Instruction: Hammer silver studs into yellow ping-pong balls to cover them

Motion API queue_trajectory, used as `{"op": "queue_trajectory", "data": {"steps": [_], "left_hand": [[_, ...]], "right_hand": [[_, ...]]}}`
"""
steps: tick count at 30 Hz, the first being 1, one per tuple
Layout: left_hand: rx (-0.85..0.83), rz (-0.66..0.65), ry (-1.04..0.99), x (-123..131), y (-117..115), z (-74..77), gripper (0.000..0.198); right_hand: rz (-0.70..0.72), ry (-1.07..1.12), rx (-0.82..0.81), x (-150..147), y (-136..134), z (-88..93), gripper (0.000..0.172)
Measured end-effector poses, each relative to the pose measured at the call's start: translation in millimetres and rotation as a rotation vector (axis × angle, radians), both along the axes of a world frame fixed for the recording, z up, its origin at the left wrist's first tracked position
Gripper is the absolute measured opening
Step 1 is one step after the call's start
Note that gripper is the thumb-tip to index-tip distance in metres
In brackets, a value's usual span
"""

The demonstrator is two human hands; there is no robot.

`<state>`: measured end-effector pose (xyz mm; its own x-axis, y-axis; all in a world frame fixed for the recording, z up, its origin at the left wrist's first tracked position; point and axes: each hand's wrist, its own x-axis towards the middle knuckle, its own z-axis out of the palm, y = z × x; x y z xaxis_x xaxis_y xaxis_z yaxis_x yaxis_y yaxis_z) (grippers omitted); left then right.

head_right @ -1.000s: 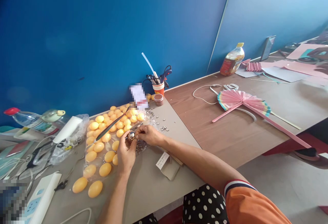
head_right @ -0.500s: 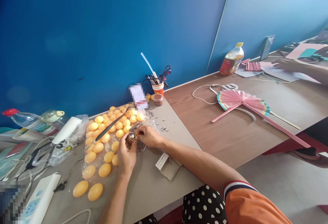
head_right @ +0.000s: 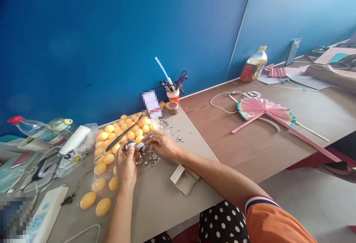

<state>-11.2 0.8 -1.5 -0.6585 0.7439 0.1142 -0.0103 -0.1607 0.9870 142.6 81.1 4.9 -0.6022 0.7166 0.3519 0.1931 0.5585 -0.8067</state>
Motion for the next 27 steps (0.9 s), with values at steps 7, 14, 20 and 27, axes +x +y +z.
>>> {"op": "queue_trajectory", "data": {"steps": [7,14,20,27], "left_hand": [[0.007,-0.022,-0.04,5.6,-1.1,-0.1,0.046],[-0.029,-0.011,-0.011,6.6,-0.2,-2.0,0.048],[-0.038,-0.013,0.055,5.9,0.2,-4.3,0.05],[-0.098,-0.084,0.225,7.1,-3.1,-6.0,0.05]], "right_hand": [[0.204,-0.549,0.537,-2.7,-13.6,-5.2,0.018],[0.17,-0.476,0.528,-4.3,-9.8,-9.2,0.014],[0.023,-0.123,0.292,-5.3,-4.5,-14.8,0.016],[-0.118,0.145,-0.234,-4.9,0.4,-4.8,0.006]]}}
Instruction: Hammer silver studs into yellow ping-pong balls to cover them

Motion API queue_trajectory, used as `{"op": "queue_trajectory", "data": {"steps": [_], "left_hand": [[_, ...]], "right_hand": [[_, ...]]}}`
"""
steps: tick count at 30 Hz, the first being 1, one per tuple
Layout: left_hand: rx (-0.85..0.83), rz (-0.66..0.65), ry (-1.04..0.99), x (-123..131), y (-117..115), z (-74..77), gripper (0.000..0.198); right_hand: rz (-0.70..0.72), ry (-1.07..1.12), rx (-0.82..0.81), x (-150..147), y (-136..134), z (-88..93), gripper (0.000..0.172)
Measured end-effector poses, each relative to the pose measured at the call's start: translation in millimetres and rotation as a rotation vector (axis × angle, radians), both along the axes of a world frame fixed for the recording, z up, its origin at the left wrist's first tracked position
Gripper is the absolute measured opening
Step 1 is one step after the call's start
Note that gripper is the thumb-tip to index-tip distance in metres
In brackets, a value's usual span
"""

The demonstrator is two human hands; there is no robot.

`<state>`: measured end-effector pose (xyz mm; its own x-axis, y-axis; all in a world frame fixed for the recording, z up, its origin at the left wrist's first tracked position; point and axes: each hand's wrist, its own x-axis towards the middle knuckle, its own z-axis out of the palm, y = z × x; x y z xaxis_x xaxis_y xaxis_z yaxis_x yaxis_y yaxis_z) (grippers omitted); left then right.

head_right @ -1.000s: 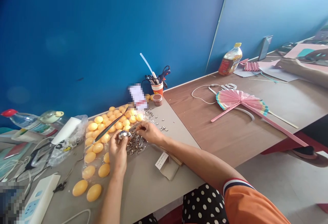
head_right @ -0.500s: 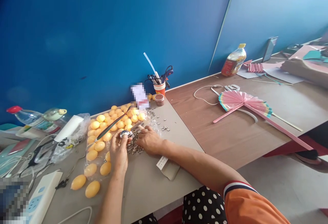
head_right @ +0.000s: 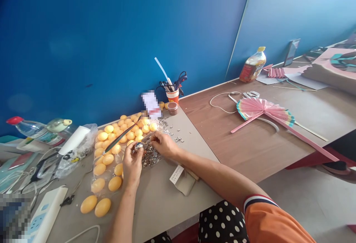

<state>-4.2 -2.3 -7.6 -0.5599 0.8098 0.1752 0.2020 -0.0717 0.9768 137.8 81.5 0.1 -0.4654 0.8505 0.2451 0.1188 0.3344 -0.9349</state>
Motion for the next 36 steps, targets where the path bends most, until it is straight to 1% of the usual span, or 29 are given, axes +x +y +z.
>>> {"op": "queue_trajectory", "data": {"steps": [1,2,5,8,12,19,23,26,29,32,36], "left_hand": [[-0.014,-0.018,0.016,0.3,-0.5,-0.2,0.051],[-0.029,-0.034,0.025,0.5,-0.8,-0.5,0.052],[-0.04,-0.062,0.017,0.6,-0.4,-2.8,0.057],[-0.004,-0.061,0.01,0.5,1.0,-6.4,0.057],[0.017,-0.063,0.013,0.0,2.0,-10.5,0.055],[0.022,-0.08,0.023,-0.5,1.4,-10.4,0.051],[0.021,-0.066,-0.041,1.2,2.6,-9.2,0.052],[0.021,-0.079,-0.08,1.5,3.4,-9.9,0.053],[0.013,-0.088,-0.05,1.6,2.7,-10.5,0.05],[0.004,-0.079,-0.007,2.4,1.5,-10.8,0.048],[0.015,-0.095,0.016,2.7,1.6,-14.4,0.044]], "right_hand": [[0.016,0.059,-0.07,-0.2,1.1,0.9,0.003],[0.039,0.118,-0.139,-0.4,2.2,1.5,0.004],[0.121,0.276,-0.31,-0.8,4.0,2.3,0.016],[0.179,0.373,-0.411,-0.2,3.7,3.4,0.02],[0.217,0.384,-0.479,0.9,2.3,4.7,0.015],[0.223,0.366,-0.488,0.8,0.6,7.0,0.012],[0.25,0.338,-0.466,2.1,-0.9,9.1,0.008],[0.274,0.291,-0.444,3.2,-2.4,10.7,0.008],[0.291,0.265,-0.395,2.1,-3.3,10.2,0.008],[0.313,0.283,-0.347,-0.8,-3.2,7.4,0.007],[0.305,0.3,-0.325,-3.8,-3.6,4.2,0.008]]}}
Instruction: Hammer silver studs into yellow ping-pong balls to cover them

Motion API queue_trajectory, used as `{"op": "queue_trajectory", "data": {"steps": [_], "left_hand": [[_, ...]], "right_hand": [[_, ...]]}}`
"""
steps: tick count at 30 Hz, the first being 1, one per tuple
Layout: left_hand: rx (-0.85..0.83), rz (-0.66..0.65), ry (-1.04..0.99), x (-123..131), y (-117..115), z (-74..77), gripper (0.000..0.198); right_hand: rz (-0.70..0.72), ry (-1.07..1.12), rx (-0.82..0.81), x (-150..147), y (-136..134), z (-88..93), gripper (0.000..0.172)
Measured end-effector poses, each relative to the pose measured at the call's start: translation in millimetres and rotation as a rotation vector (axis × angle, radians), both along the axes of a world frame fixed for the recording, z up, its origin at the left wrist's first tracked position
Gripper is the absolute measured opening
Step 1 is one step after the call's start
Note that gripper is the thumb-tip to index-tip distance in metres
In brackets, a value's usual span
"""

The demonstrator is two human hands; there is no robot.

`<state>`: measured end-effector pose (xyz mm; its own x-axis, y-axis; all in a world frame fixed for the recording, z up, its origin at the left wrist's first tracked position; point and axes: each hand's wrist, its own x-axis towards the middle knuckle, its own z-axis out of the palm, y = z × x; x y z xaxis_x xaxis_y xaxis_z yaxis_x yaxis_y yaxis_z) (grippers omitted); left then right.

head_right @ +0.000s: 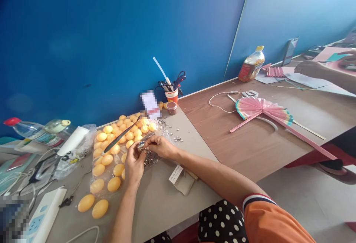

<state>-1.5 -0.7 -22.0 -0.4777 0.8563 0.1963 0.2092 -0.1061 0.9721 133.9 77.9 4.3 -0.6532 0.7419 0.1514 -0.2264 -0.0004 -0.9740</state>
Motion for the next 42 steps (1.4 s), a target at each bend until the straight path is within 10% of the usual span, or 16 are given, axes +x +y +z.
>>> {"op": "queue_trajectory", "data": {"steps": [42], "left_hand": [[0.034,0.062,0.374,11.4,-7.9,5.2,0.033]], "right_hand": [[-0.157,-0.354,0.099,-1.2,-6.3,5.9,0.017]]}}
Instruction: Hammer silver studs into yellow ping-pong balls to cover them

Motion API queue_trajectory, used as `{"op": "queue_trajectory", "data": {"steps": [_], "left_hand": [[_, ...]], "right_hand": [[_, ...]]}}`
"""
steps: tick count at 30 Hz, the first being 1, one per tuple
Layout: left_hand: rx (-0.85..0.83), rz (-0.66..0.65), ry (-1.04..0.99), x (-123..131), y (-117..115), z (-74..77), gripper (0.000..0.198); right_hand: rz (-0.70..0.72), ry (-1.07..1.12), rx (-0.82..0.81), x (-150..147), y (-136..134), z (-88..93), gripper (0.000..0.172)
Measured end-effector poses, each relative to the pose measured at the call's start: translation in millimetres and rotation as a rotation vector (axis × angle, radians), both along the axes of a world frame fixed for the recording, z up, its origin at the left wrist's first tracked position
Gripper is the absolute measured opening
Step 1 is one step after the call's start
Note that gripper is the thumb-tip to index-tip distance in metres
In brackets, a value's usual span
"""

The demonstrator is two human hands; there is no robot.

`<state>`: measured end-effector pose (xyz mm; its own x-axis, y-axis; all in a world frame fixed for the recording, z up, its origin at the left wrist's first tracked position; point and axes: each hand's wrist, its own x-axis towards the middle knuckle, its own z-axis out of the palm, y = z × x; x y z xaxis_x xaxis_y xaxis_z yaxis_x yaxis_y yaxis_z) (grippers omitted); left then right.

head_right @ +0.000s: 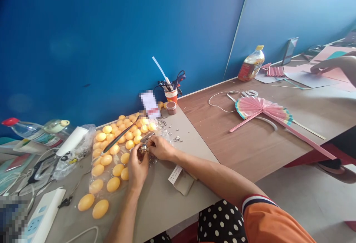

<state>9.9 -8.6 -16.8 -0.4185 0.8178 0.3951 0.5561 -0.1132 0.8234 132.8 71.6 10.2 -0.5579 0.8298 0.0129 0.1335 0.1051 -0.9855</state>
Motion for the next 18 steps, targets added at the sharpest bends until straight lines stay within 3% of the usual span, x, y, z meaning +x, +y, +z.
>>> {"op": "queue_trajectory", "data": {"steps": [3,5,9,13,18], "left_hand": [[-0.037,0.004,-0.107,-3.0,1.8,1.5,0.038],[-0.027,0.025,-0.183,-7.2,3.9,3.7,0.042],[0.064,0.061,-0.429,-13.5,7.7,11.9,0.047],[0.071,0.053,-0.603,-11.1,7.1,20.0,0.047],[0.015,0.004,-0.655,-6.8,5.3,20.2,0.047]], "right_hand": [[0.02,0.088,-0.035,2.2,3.9,0.2,0.011],[-0.034,0.113,0.025,5.0,7.0,0.5,0.006],[-0.111,-0.031,0.43,10.3,8.8,-1.3,0.014],[0.093,-0.423,0.837,10.5,2.0,-4.7,0.018],[0.245,-0.708,0.988,8.4,-3.1,-1.7,0.017]]}}
